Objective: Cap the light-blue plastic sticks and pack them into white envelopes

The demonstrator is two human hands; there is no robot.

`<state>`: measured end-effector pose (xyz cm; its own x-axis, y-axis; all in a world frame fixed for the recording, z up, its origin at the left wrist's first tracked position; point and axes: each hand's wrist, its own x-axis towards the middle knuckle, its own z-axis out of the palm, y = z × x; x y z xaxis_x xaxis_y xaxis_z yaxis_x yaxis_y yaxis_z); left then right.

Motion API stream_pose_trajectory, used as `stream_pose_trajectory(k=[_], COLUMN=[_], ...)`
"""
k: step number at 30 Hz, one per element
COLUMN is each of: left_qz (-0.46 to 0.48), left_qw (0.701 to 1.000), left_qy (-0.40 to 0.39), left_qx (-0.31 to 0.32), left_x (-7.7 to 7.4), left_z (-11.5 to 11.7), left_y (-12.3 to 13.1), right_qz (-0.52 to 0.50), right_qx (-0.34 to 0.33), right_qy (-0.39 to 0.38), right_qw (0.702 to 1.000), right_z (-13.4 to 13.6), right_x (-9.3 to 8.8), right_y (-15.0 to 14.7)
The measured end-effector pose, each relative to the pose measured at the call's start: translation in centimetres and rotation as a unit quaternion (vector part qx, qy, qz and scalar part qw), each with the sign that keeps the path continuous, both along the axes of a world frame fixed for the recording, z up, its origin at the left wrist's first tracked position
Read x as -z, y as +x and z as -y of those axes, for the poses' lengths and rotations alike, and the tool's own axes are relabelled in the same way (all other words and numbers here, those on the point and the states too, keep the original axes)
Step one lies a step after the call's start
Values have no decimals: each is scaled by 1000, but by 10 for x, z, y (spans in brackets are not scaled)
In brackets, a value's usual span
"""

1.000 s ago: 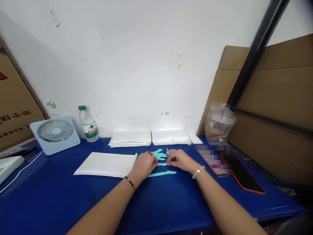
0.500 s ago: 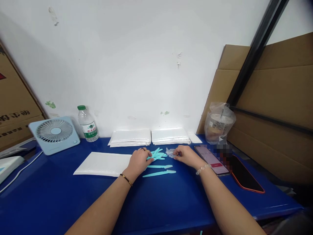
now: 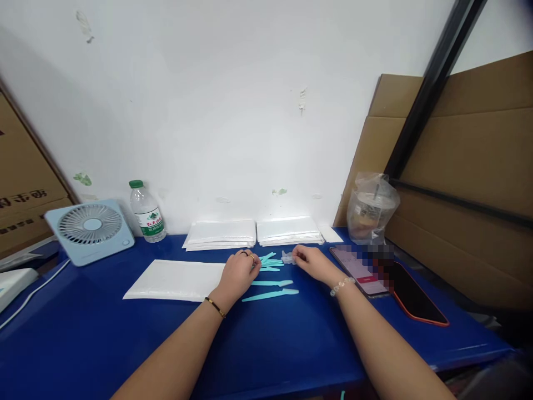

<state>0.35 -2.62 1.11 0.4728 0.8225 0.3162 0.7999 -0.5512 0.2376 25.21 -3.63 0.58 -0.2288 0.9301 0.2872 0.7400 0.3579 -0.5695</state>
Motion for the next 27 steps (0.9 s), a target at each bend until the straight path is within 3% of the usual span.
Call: stream_pose_trajectory(k=[4,7,10,21,27], left_qz=[61,87,107,138,112], left_qw=[998,994,991,984,980], left_qy=[-33,-67,-84,-114,-151], left_qx=[-3,-2,4,13,67], left_x=[1,3,4,4,3], left_z=[-2,-3,-3,-2,4], left_y=[-2,-3,-3,0,1], right_qz=[-173,-324,-387,-340,-244], right_qx=[29,6,-12,-27,-72], right_qy=[-14,-81,-121,-133,-166], right_qw=[984,943,914,931,953], right_z=[-2,-2,-1,-1,4], right_x=[-3,-6,-7,0,-3], right_y=[0,-1,-5,-20,-22])
